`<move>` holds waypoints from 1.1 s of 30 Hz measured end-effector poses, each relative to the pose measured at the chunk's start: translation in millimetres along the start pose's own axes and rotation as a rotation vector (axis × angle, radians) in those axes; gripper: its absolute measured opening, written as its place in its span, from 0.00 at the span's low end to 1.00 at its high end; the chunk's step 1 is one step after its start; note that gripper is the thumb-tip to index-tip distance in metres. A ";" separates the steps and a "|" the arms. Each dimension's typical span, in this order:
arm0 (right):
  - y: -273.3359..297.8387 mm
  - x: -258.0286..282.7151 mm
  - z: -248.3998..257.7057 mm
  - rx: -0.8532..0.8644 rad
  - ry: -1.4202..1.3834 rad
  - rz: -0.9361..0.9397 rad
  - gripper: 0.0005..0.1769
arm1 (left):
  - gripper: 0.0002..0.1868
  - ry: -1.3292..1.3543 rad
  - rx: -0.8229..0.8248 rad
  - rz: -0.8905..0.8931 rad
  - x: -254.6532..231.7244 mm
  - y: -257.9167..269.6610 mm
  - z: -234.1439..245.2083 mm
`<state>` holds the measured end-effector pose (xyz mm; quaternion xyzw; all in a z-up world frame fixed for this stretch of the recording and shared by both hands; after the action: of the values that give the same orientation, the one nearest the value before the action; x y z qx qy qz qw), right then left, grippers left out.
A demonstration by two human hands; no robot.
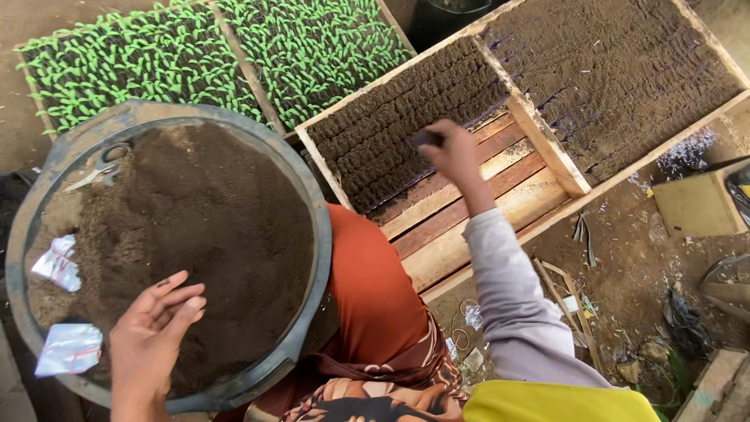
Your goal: The person scoops soil from a large basin into small purple seedling bags, places the filled bags into a wooden tray, and repeats the process. The person also handles small white seed packets and uses scissors resting on the basin.
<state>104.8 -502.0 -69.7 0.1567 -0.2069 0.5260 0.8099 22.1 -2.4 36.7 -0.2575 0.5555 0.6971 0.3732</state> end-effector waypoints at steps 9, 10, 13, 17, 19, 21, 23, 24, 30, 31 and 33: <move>-61.5 -154.0 -27.6 -0.149 -0.053 -0.473 0.09 | 0.24 0.105 0.005 -0.267 72.9 -42.4 17.9; -68.6 -171.4 -40.0 -0.142 -0.054 -0.475 0.09 | 0.24 0.102 0.003 -0.262 69.0 -36.9 19.9; -83.1 -199.5 -70.4 -0.131 0.094 -0.348 0.08 | 0.26 0.057 -0.022 -0.229 57.8 -16.1 33.3; -79.5 -195.2 -79.6 -0.025 0.126 -0.294 0.06 | 0.24 -0.091 -0.082 -0.295 74.3 -7.9 76.8; -74.6 -181.3 -73.7 0.017 0.103 -0.275 0.08 | 0.24 -0.124 -0.073 -0.369 96.6 -19.4 105.0; -69.9 -157.5 -65.6 0.153 -0.017 -0.456 0.17 | 0.26 -0.192 -0.151 -0.422 119.5 -32.0 136.8; -83.5 -158.8 -65.3 0.156 0.110 -0.390 0.17 | 0.20 -0.170 -0.174 -0.448 137.1 -54.7 166.2; -90.7 -154.4 -70.3 0.152 0.236 -0.332 0.21 | 0.15 -0.152 -0.187 -0.477 148.6 -61.3 185.4; 1.0 163.9 -36.0 0.222 -0.386 0.288 0.25 | 0.36 -0.790 -0.446 -0.522 115.7 -91.3 205.3; 11.5 200.4 -52.2 0.253 -0.394 0.329 0.25 | 0.36 -0.783 -0.491 -0.493 137.2 -108.1 204.0; 43.6 273.8 -74.4 0.235 -0.483 0.760 0.19 | 0.37 -0.853 -0.533 -0.447 177.9 -147.1 199.4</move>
<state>176.4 -234.2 4.4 0.2784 -0.3711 0.7539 0.4652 47.0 247.3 -136.7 -0.1495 0.0910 0.7598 0.6262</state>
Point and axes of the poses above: each hand's wrist, its own y-axis away from the middle knuckle, its own z-axis out of the back of the hand, x = y × z, the point moved 3 cm from there along -y, towards the middle knuckle, and after that the axes turned 3 degrees about -z, right-handed, at the moved point
